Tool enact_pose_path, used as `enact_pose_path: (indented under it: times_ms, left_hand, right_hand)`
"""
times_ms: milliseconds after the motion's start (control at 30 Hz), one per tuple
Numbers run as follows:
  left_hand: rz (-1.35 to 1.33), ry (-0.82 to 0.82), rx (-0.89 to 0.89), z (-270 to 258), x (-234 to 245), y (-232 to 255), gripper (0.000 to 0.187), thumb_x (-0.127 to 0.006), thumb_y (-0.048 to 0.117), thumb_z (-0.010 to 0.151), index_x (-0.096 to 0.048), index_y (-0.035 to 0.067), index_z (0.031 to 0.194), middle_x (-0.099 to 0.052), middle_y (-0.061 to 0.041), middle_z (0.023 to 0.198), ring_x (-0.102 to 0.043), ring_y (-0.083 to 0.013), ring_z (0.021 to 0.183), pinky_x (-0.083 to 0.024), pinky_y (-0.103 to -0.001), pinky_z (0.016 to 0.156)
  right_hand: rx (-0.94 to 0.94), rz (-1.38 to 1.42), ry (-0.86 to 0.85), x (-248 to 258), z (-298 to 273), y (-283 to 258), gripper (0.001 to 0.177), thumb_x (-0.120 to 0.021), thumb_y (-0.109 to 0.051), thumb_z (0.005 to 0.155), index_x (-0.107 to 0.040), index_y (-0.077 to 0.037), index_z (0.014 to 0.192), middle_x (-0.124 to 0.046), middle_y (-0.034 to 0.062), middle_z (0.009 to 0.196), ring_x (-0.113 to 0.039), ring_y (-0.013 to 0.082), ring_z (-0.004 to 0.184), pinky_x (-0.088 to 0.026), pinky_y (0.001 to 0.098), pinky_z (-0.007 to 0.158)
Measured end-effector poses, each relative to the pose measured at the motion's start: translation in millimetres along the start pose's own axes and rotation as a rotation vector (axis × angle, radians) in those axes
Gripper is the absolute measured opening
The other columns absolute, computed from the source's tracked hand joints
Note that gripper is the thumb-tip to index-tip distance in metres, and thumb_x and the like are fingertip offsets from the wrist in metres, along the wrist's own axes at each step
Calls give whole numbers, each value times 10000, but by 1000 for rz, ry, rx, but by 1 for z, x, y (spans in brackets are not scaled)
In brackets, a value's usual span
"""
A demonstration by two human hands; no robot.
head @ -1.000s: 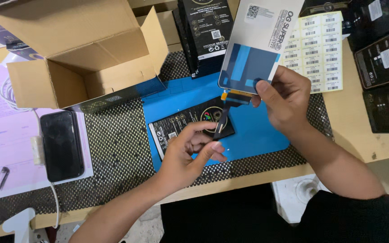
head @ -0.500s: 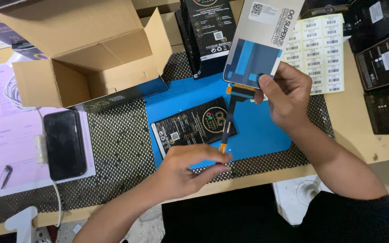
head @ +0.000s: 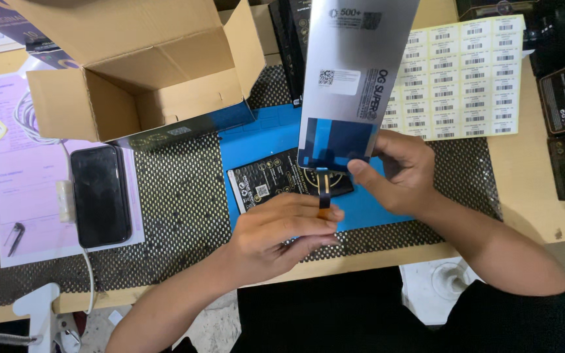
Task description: The person removes a phone screen from a plastic sleeve, applies a barcode sticker to its back, and writes on the sticker with a pen. They then place the screen into a box and stack it with other boxes. The process is repeated for a second screen.
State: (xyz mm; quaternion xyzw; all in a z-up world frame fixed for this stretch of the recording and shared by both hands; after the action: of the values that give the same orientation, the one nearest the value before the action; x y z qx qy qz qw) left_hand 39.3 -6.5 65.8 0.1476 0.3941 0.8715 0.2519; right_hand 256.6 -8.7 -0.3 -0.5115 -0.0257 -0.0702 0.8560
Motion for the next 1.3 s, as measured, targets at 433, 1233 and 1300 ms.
enact_pose_path:
  times_ms: [433,1233,1300]
  left_hand:
    - [359,30,-253,-7,5,-1,70,-809,79,875,-787,111,933,-808,-56,932,-779,-302,884,-601,-395,788]
    - [670,-150,-553,-15,10,18,190,-737,182,1005,-723,21,1105,-722,-119,1013,-717,-237,843,-576,-338,743]
    - [679,-158,-528,-16,5,12,206,-728,185,1007,-722,7,1112,-709,-131,1026,-716,-251,848,-582,-350,755]
  right_hand:
    - [-92,137,-61,-13,-6,-11,173,-706,-102,945,-752,57,995,-718,128,633,-682,148,601,-628,362,633]
    - [-362,345,-465,-43,-16,-30,522,-725,-574,906,-752,-53,878,-742,6,788,-656,74,709,-509,261,616]
    - [-392,336,-458,-46,-12,-29,531,-721,-591,900,-768,-62,897,-755,11,811,-672,80,727,-524,270,627]
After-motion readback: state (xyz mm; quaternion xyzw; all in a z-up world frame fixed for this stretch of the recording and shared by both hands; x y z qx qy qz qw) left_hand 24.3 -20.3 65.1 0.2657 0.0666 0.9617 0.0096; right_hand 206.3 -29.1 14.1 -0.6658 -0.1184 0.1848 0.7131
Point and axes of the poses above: each hand's wrist, its own z-axis towards the middle knuckle, its own x-axis out of the back of the hand, y = z × x, the point moved 5 cm from there along z, towards the middle knuckle
